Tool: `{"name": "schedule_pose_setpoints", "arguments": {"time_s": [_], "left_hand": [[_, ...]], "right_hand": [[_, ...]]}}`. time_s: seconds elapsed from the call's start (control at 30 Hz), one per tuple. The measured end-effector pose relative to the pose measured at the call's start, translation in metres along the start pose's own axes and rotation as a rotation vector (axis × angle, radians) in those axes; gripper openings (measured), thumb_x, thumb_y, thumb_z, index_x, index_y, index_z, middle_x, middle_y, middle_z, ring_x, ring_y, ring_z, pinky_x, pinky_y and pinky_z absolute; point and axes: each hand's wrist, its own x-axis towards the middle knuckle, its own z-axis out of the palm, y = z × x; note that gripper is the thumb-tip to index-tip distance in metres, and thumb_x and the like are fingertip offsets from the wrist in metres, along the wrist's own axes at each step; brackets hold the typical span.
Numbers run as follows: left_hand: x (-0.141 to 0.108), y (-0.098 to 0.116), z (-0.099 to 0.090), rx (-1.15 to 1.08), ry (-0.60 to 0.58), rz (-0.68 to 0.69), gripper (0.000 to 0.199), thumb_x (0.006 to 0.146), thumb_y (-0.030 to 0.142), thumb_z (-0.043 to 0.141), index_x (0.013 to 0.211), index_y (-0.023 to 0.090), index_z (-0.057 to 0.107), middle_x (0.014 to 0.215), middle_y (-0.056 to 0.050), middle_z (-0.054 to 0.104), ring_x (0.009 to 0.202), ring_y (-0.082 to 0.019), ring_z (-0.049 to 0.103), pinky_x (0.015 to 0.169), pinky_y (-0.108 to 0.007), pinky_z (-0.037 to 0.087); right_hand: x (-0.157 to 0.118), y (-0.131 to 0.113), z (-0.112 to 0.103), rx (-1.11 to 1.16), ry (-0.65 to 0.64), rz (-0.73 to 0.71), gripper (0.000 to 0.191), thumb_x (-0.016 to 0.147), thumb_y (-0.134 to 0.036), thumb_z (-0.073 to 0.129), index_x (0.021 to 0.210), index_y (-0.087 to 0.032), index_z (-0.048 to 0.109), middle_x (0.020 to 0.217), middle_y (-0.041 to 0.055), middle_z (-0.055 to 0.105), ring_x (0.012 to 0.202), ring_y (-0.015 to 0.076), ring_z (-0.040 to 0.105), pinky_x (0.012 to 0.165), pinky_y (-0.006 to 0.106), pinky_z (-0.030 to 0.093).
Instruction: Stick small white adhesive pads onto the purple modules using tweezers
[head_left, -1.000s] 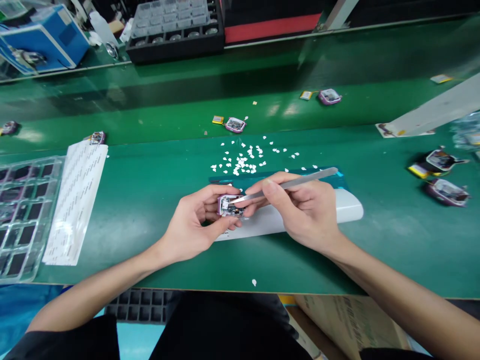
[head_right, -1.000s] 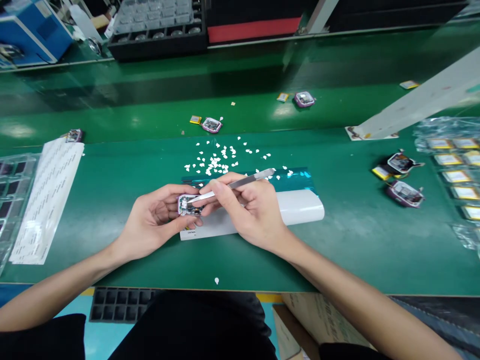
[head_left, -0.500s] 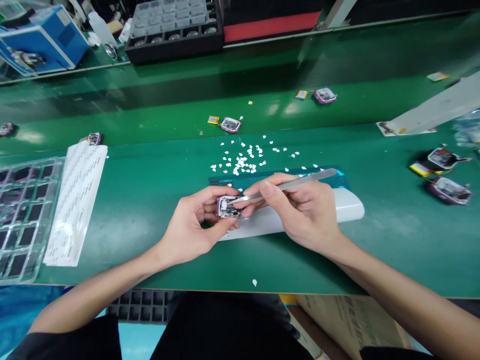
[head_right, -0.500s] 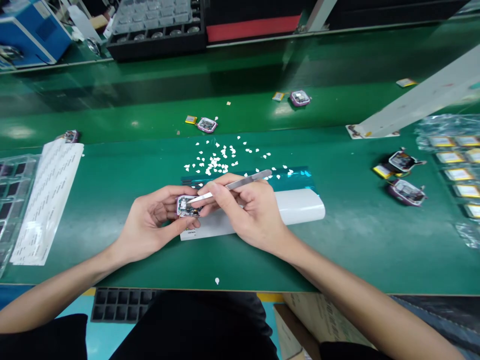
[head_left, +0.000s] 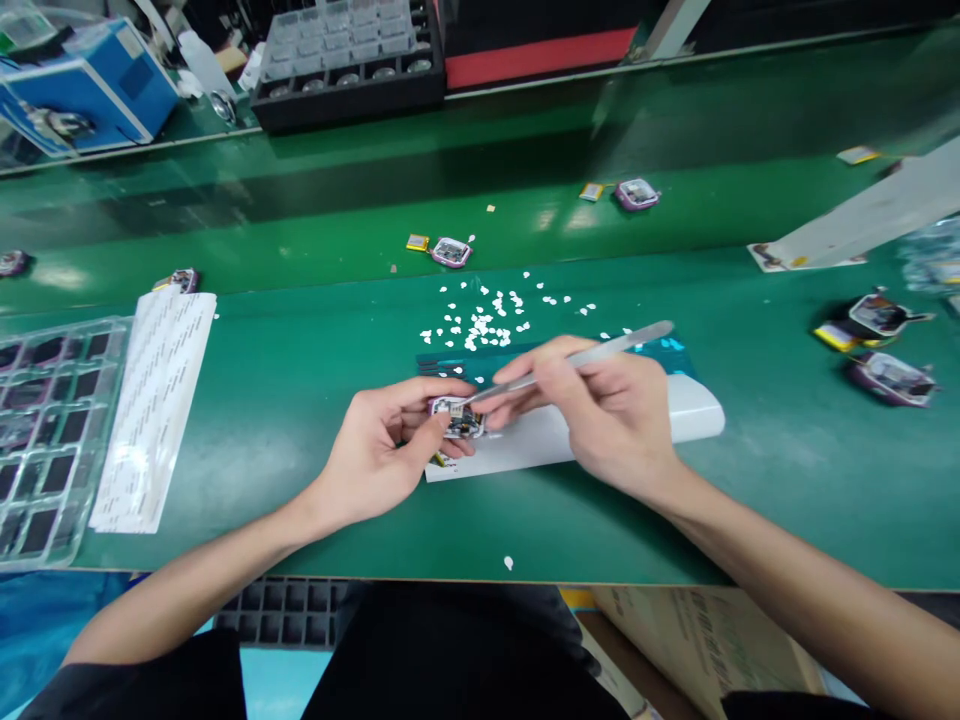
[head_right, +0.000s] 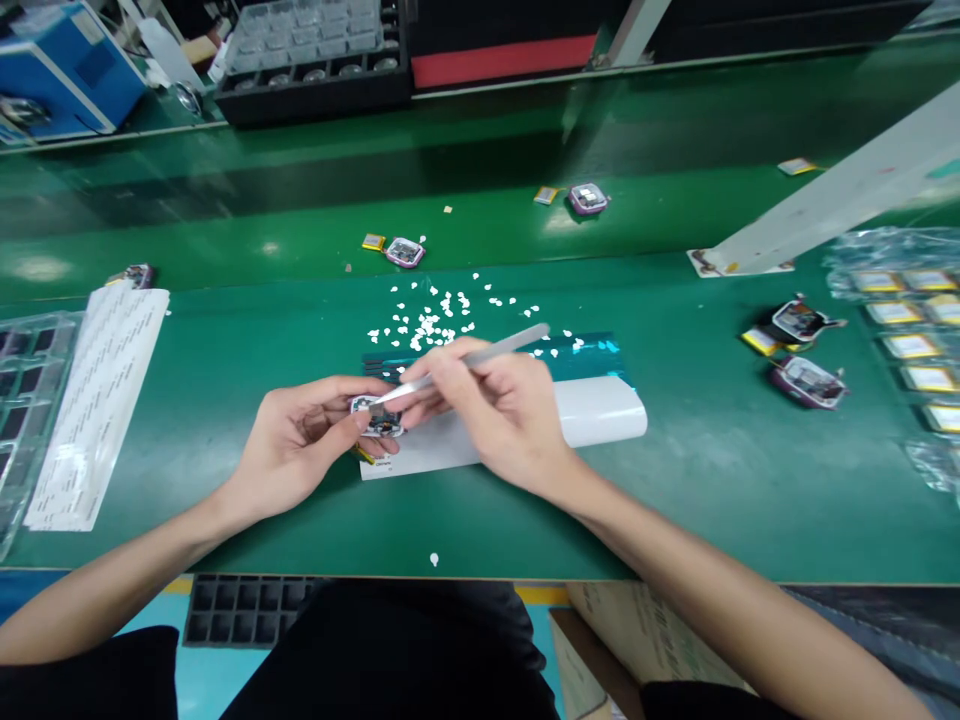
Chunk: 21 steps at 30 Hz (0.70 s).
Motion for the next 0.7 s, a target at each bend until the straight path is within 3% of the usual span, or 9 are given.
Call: {"name": "schedule_pose_setpoints", "arguments": {"time_s": [0.1, 0.2, 0.27, 0.37, 0.5, 0.7], "left_hand": [[0.008, -0.003, -0.006, 0.07, 0.123, 0.009, 0.026, 0.09, 0.022, 0.062, 0.113, 0.012, 0.067, 0.092, -0.007, 0.077, 0.077, -0.019, 0.077, 0.068, -0.03, 0.066], [0.016, -0.008, -0.012, 0.145, 0.178, 0.02, 0.022, 0.089, 0.024, 0.063, 0.106, 0.012, 0.067, 0.1, -0.009, 0.077, 0.086, -0.02, 0.075, 0.073, -0.03, 0.065], [0.018, -0.008, -0.016, 0.265, 0.149, 0.051, 0.015, 0.091, 0.026, 0.061, 0.097, 0.014, 0.067, 0.093, -0.007, 0.077, 0.081, -0.018, 0.073, 0.07, -0.028, 0.061], [0.016, -0.006, -0.02, 0.556, 0.089, 0.15, 0.015, 0.097, 0.029, 0.055, 0.095, 0.016, 0.063, 0.086, -0.004, 0.075, 0.076, -0.016, 0.068, 0.067, -0.027, 0.052], [0.015, -0.005, -0.02, 0.825, -0.026, 0.246, 0.017, 0.101, 0.026, 0.049, 0.104, 0.019, 0.064, 0.102, -0.006, 0.073, 0.094, -0.02, 0.066, 0.079, -0.032, 0.05], [0.017, -0.01, -0.018, 0.934, -0.113, 0.32, 0.021, 0.103, 0.022, 0.045, 0.11, 0.02, 0.064, 0.115, -0.008, 0.071, 0.112, -0.023, 0.059, 0.092, -0.039, 0.05]], "right_hand": [[0.007, 0.001, -0.006, -0.036, 0.126, -0.062, 0.035, 0.096, -0.052, 0.06, 0.085, -0.022, 0.073, 0.086, 0.0056, 0.075, 0.071, 0.0195, 0.073, 0.065, 0.034, 0.064], [0.018, 0.008, -0.012, -0.196, -0.008, -0.008, 0.033, 0.092, -0.048, 0.066, 0.077, -0.02, 0.074, 0.093, 0.0071, 0.075, 0.077, 0.0203, 0.073, 0.068, 0.033, 0.064], [0.024, 0.015, -0.015, -0.21, -0.082, 0.039, 0.031, 0.091, -0.045, 0.067, 0.077, -0.018, 0.075, 0.093, 0.0083, 0.075, 0.077, 0.0204, 0.073, 0.068, 0.033, 0.064], [0.027, 0.024, -0.014, -0.17, -0.05, 0.043, 0.029, 0.091, -0.04, 0.066, 0.08, -0.015, 0.075, 0.094, 0.0092, 0.075, 0.074, 0.0186, 0.073, 0.069, 0.031, 0.064], [0.027, 0.029, -0.011, -0.158, -0.013, 0.044, 0.031, 0.091, -0.042, 0.067, 0.079, -0.015, 0.076, 0.097, 0.0093, 0.075, 0.074, 0.0173, 0.072, 0.072, 0.032, 0.065], [0.028, 0.032, -0.011, -0.17, -0.055, 0.054, 0.032, 0.091, -0.044, 0.067, 0.076, -0.017, 0.077, 0.1, 0.0097, 0.075, 0.075, 0.0188, 0.073, 0.071, 0.033, 0.065]]}}
